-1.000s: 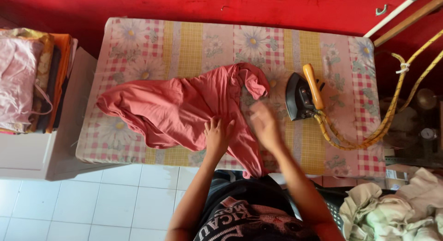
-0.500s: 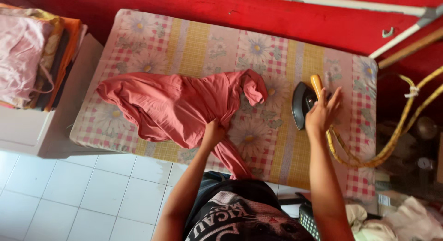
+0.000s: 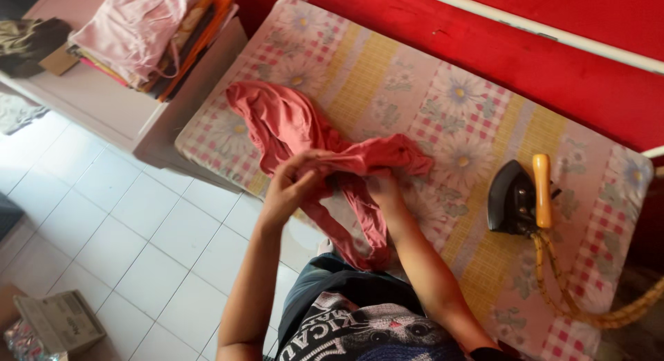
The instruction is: The person irons and folds a pink tank top and a pink garment by hand on an ironing board, using an iron to smooth the fabric multiple times before stacking them on a pile.
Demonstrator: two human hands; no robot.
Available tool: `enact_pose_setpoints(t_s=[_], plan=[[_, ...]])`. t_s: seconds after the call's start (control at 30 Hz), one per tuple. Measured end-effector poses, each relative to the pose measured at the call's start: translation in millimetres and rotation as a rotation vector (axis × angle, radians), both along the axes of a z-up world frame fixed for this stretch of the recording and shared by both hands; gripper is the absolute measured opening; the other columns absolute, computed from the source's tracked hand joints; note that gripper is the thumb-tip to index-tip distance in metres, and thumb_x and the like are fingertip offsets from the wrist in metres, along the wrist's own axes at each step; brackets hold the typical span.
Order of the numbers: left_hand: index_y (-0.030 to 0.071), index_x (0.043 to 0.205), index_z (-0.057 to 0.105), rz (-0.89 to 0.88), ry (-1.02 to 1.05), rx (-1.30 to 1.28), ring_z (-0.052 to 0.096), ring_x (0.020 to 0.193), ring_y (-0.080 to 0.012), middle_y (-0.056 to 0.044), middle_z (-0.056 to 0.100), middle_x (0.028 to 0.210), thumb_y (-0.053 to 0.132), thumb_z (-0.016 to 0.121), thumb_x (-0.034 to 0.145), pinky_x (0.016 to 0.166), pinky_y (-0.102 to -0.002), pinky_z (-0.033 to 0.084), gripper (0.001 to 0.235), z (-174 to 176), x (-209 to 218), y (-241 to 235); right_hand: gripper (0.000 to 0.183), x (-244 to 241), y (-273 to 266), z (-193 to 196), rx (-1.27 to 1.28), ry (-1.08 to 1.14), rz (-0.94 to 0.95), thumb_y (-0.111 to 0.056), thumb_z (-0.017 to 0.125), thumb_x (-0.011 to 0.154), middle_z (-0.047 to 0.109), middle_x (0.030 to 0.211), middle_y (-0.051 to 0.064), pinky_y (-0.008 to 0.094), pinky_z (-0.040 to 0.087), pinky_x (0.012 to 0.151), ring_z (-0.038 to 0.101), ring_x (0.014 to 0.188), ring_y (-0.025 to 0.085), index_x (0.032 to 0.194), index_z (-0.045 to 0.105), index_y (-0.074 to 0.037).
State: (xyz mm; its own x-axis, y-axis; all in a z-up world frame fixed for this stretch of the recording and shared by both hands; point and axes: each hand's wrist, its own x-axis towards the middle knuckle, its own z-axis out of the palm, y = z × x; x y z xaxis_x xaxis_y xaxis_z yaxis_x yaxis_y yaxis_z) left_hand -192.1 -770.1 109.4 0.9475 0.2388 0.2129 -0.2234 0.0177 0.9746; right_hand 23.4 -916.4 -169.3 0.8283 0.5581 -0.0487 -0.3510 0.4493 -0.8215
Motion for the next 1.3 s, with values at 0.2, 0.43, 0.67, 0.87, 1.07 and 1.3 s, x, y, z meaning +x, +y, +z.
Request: enact_pose_setpoints(t_s=[0.2,0.43,0.67,0.87,1.07,1.3], plan=[[0.019,0.140,0.067,0.589,0.204,1.140,0.070,0.075,-0.0264,-0.009,0.076,0.110,0.017,0.072,0.084,0.060,-0.036,0.051,0.057,63,-45,54,0.045,37,-32,96,0.155,0.388,0.289,-0.023,0.050,0.100,0.061,0.141,0.017,0.048,0.051,0.111,0.061,0.129,0.030,0.139,0.055,0.000],[0.005,0.112,0.072,0.509,0.120,0.476,0.058,0.084,-0.0142,-0.006,0.065,0.092,0.020,0.069,0.101,0.076,-0.028,0.047,0.018,28,-13,109,0.063,39,-50,150,-0.306,-0.140,0.629,-0.030,0.072,0.090,0.067,0.118,0.010,0.039,0.052,0.087,0.063,0.102,0.022,0.144,0.053,-0.005],[-0.001,0.107,0.073,0.250,0.082,0.328,0.059,0.092,-0.0066,0.003,0.065,0.095,0.009,0.069,0.097,0.083,-0.020,0.045,0.015,22,11,134,0.043,15,-110,105,-0.818,-0.619,0.155,-0.018,0.086,0.081,0.068,0.105,0.003,0.030,0.054,0.083,0.063,0.094,0.015,0.119,0.071,-0.004],[-0.002,0.094,0.079,0.046,-0.167,0.098,0.054,0.076,-0.0087,0.004,0.054,0.105,-0.018,0.059,0.079,0.054,-0.025,0.044,0.029,51,42,92,0.019,-2,-244,203,0.015,-0.799,-0.297,0.008,0.070,0.103,0.060,0.111,0.000,0.023,0.047,0.097,0.059,0.104,0.009,0.106,0.068,-0.010],[0.005,0.117,0.069,-0.098,-0.016,0.522,0.064,0.087,-0.0156,-0.006,0.060,0.097,-0.014,0.066,0.071,0.074,-0.031,0.054,0.049,7,69,59,0.043,-33,-286,144,-0.634,-0.521,-0.187,0.004,0.075,0.082,0.059,0.107,0.000,0.028,0.056,0.088,0.061,0.102,0.008,0.121,0.059,-0.005],[0.008,0.105,0.075,0.071,0.041,0.753,0.067,0.092,-0.0357,-0.018,0.071,0.109,0.007,0.082,0.071,0.076,-0.038,0.053,0.035,-88,40,48,0.028,-71,-248,61,-0.801,-0.326,-0.019,-0.002,0.068,0.094,0.072,0.112,0.006,0.028,0.052,0.090,0.064,0.101,0.011,0.121,0.069,-0.003]])
